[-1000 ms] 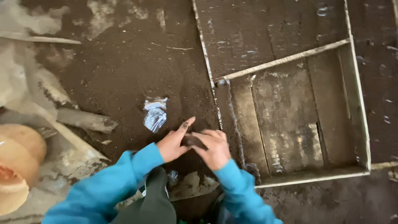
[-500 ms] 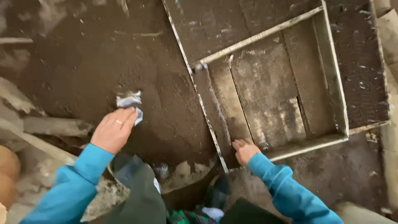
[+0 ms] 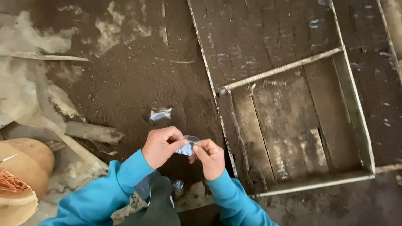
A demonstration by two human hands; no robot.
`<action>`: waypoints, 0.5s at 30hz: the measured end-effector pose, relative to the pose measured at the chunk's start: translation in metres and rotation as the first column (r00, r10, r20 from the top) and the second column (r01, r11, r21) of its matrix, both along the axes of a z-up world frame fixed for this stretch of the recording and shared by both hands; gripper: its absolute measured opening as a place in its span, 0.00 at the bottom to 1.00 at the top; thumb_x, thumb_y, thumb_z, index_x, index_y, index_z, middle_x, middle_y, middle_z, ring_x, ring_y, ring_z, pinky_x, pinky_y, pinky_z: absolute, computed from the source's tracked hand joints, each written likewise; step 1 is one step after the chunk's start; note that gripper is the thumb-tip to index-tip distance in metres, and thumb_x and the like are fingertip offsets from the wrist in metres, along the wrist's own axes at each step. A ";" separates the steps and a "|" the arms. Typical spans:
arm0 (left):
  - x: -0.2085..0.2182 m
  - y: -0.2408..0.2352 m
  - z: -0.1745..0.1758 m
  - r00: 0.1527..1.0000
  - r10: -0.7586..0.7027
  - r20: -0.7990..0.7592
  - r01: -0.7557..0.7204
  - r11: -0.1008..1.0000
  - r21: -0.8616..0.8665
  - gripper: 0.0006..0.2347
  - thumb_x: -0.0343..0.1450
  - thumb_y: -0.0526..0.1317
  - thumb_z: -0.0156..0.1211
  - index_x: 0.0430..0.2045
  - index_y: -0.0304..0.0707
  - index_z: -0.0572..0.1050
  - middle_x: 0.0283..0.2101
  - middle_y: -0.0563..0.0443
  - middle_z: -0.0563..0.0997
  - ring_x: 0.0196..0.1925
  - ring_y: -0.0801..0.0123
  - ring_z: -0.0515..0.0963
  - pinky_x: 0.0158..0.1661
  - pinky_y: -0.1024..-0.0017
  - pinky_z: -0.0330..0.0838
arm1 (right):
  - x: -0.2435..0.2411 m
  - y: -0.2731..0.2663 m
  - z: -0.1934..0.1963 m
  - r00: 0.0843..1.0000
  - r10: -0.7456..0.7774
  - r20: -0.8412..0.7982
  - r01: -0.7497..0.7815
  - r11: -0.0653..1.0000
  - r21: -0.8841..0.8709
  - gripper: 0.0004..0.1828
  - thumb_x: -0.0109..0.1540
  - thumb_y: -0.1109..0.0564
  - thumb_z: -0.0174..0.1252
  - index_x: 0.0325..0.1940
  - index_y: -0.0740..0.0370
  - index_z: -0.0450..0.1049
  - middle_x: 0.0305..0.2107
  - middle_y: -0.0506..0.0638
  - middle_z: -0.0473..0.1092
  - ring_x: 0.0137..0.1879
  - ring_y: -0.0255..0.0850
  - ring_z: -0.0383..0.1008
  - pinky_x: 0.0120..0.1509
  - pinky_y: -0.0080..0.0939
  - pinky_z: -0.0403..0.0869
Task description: The person repeatedly scoops soil from a pile on the floor and places it into a rectangular metal tray. The hands break up clumps and transfer the soil by hand without using tools.
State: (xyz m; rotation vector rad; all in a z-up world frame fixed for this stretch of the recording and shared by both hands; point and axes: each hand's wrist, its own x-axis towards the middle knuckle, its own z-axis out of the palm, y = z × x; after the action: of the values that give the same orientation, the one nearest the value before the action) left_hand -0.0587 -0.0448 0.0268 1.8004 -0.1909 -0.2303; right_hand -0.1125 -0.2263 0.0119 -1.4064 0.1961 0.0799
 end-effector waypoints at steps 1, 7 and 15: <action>0.001 0.000 0.004 1.000 -0.007 -0.006 0.007 1.000 -0.001 0.04 0.62 0.35 0.70 0.20 0.40 0.79 0.19 0.50 0.83 0.21 0.63 0.81 0.24 0.68 0.75 | -0.004 0.002 -0.006 1.000 -0.007 -0.006 0.007 1.000 -0.001 0.02 0.60 0.67 0.57 0.33 0.70 0.74 0.15 0.61 0.74 0.19 0.44 0.77 0.25 0.35 0.73; 0.009 -0.010 -0.029 0.982 0.049 -0.182 -0.079 0.984 -0.158 0.03 0.62 0.29 0.65 0.24 0.36 0.78 0.21 0.47 0.84 0.18 0.73 0.81 0.21 0.76 0.77 | -0.014 0.009 -0.032 0.999 -0.032 0.005 0.032 0.999 0.017 0.01 0.58 0.69 0.59 0.31 0.71 0.74 0.16 0.61 0.74 0.19 0.43 0.76 0.23 0.38 0.75; 0.034 0.025 -0.053 0.893 -0.184 0.409 -0.138 0.756 0.641 0.08 0.70 0.41 0.55 0.40 0.60 0.76 0.36 0.55 0.79 0.37 0.59 0.81 0.36 0.60 0.77 | 0.221 -0.013 -0.064 0.926 0.357 0.123 -0.182 0.708 -0.683 0.30 0.67 0.56 0.49 0.69 0.74 0.54 0.62 0.79 0.53 0.70 0.72 0.51 0.74 0.66 0.52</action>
State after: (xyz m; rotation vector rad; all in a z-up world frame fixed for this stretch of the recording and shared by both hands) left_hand -0.0251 -0.0201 -0.0260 2.5546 -0.5175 0.1415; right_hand 0.1086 -0.2389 -0.0524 -2.1452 -0.2287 0.0813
